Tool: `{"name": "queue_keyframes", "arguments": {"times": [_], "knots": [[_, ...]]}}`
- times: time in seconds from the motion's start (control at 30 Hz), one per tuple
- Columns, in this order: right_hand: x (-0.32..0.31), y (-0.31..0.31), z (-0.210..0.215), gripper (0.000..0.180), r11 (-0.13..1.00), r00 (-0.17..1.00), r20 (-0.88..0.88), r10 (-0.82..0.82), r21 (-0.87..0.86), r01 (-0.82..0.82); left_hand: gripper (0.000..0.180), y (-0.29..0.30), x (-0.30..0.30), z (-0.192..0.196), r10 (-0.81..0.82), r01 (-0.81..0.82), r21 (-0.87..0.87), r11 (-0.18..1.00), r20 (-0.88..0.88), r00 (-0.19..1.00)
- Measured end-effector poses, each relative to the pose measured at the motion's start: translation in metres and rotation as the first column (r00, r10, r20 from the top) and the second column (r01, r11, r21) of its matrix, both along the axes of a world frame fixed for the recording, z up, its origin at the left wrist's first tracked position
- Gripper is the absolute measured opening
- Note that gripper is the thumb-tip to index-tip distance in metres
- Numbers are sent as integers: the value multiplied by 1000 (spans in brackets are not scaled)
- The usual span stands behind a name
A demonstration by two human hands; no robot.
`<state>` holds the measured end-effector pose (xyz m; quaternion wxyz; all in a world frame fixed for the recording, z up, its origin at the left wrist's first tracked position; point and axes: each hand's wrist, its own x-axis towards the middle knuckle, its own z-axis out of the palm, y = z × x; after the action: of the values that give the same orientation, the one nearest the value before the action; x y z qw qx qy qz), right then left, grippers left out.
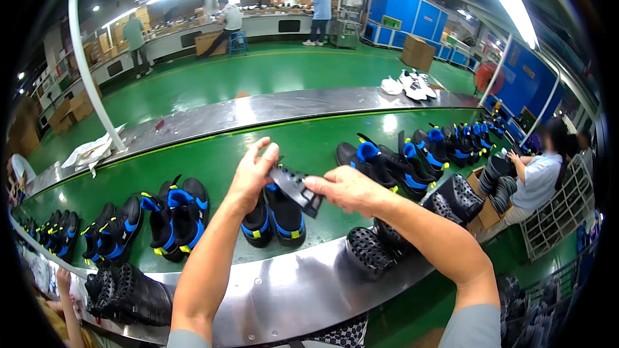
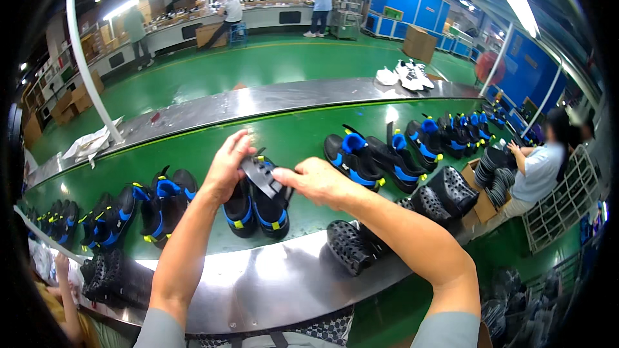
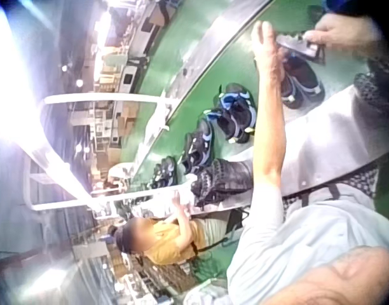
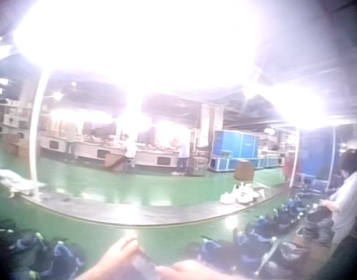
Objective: The person inserts black plastic shoe trees into black and blue sneakers on a moving conveyor belt. They then pull the tongue of each shoe upward and arrange the shoes in pairs before they move down the line.
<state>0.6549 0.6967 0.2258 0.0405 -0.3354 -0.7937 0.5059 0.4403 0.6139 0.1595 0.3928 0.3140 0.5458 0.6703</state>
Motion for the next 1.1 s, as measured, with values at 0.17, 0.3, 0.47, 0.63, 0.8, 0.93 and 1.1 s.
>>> {"name": "queue_keyframes", "arguments": {"times": [0.17, 0.3, 0.47, 0.63, 0.8, 0.93, 1.1], "knots": [[-29, 4, -39, 58, 984, 935, 353, -28, 174, -36, 74, 23, -49, -89, -2, -248, -159, 956, -845, 535], [-52, 11, -60, 54, 887, 900, 435, -39, 430, -169, 41, 38, -32, -86, -265, -225, -359, 906, -894, 361], [-103, -14, -119, 39, 714, 887, 436, -154, 669, -205, 20, 51, -41, -101, -275, -230, -335, 914, -927, 256], [-129, -30, -173, 27, 673, 899, 386, -209, 723, -154, 22, 40, -54, -100, -267, -224, -331, 917, -924, 273], [-139, -16, -189, 14, 674, 894, 402, -196, 718, -174, 21, 37, -57, -105, -234, -64, -289, 955, -869, 436], [-147, -4, -201, 15, 645, 900, 364, -241, 753, -133, 22, 40, -58, -115, -200, -30, -248, 968, -842, 501], [-108, -35, -166, 19, 651, 967, -111, -228, 721, 236, 28, 14, -54, -114, -13, -134, -96, 986, -855, 519]]}}
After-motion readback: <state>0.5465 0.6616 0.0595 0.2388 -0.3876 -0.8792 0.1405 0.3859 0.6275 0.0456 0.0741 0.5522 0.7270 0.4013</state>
